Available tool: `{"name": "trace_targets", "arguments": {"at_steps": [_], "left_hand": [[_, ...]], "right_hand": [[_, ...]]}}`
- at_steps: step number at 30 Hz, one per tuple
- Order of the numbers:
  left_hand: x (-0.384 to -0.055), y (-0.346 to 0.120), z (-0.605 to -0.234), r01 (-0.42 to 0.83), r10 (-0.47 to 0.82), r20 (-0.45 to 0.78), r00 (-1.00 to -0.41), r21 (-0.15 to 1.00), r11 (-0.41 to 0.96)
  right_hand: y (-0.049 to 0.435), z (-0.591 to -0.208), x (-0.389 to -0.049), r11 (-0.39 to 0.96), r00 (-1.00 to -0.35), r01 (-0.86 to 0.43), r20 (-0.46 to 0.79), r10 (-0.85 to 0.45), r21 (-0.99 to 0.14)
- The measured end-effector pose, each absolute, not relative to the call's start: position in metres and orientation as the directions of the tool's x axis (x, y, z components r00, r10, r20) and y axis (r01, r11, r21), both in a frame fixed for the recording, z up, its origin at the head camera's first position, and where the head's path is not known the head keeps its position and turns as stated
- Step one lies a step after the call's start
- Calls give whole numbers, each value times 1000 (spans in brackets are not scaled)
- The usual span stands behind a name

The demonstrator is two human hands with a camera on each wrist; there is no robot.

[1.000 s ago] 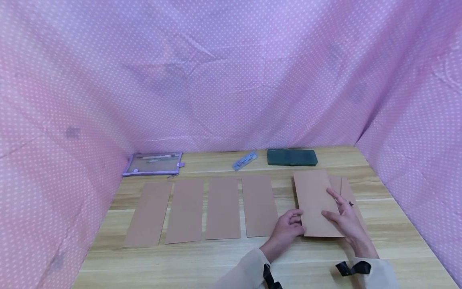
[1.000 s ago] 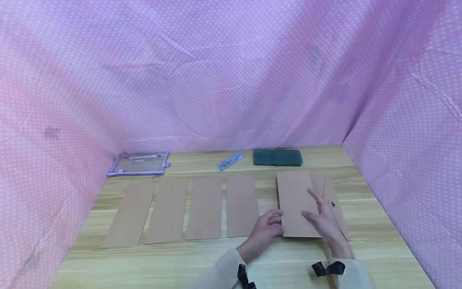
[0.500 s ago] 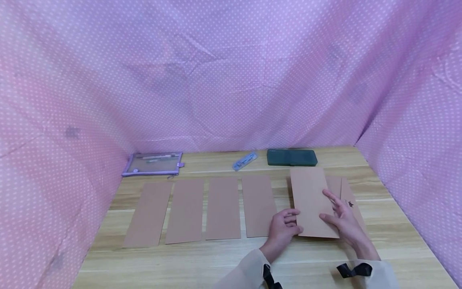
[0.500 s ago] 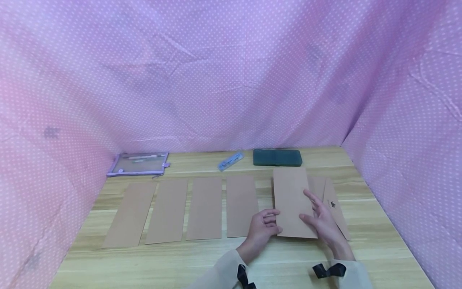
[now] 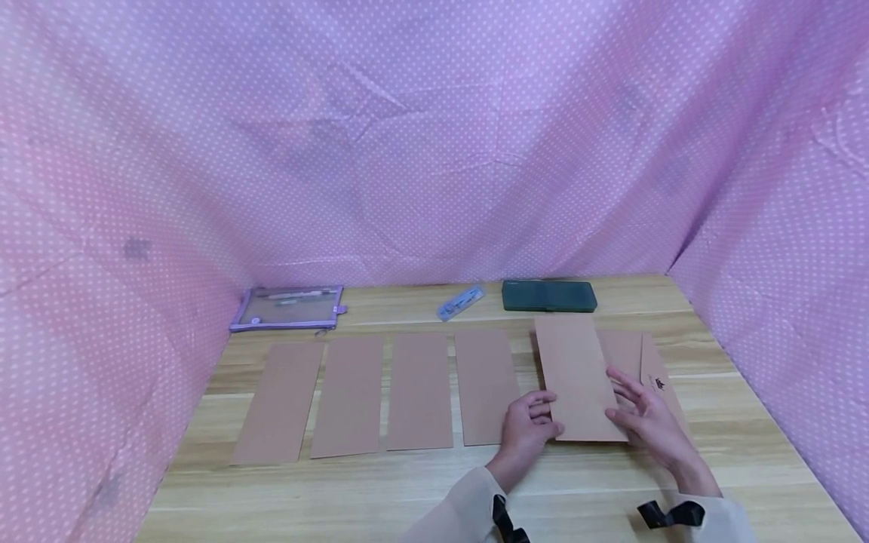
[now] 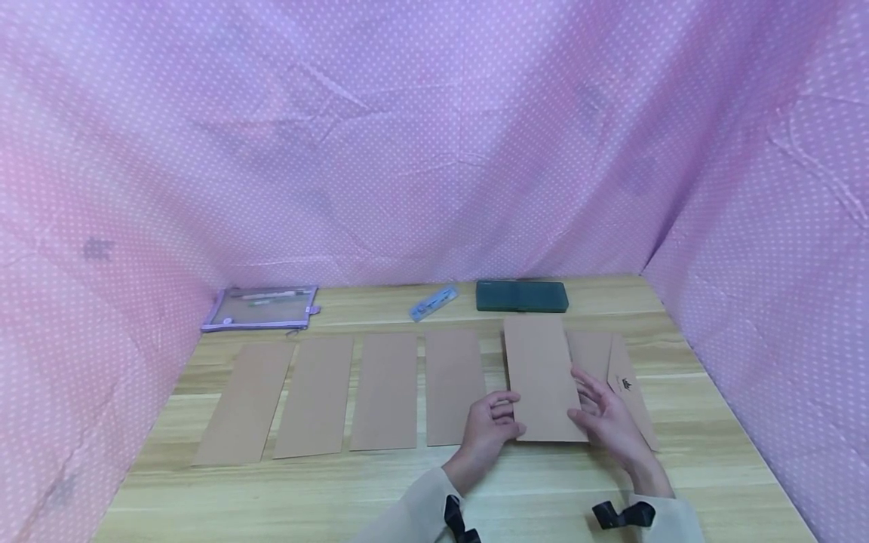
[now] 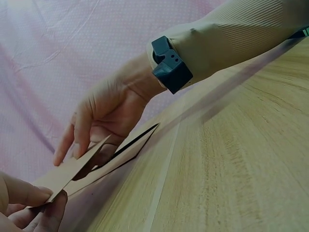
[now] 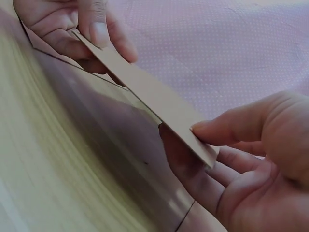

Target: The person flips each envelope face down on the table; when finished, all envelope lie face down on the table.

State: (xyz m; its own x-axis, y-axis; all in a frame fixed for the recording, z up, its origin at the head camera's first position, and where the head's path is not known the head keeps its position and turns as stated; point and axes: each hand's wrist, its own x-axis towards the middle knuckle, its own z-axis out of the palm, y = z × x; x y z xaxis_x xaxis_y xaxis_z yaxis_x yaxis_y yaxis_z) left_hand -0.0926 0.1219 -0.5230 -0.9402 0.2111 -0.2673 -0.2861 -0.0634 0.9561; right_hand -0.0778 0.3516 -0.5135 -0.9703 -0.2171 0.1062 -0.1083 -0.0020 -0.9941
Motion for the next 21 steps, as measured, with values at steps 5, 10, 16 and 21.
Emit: {"name": "trace_targets", "arguments": {"at_steps": [5,10,16,21], "left_hand": [[-93,121,-523,-305,193,-289,-938,950,-59],[-91,121,-523,-331,217,-306,-927,940,-87],[-89,122,-520,-383,252,-334,-908,907,-178],[-88,123,-513,-385,255,-328,-910,895,-223]], "right_hand": [[351,-515,-79,17,-980,-80,75,-185,-997],[347,-513,-82,231,-997,5,-22,-70,-973],[342,-512,-87,345,-993,94,-113,-36,-934],[341,-511,-91,365,-988,121,-149,-48,-923]]}}
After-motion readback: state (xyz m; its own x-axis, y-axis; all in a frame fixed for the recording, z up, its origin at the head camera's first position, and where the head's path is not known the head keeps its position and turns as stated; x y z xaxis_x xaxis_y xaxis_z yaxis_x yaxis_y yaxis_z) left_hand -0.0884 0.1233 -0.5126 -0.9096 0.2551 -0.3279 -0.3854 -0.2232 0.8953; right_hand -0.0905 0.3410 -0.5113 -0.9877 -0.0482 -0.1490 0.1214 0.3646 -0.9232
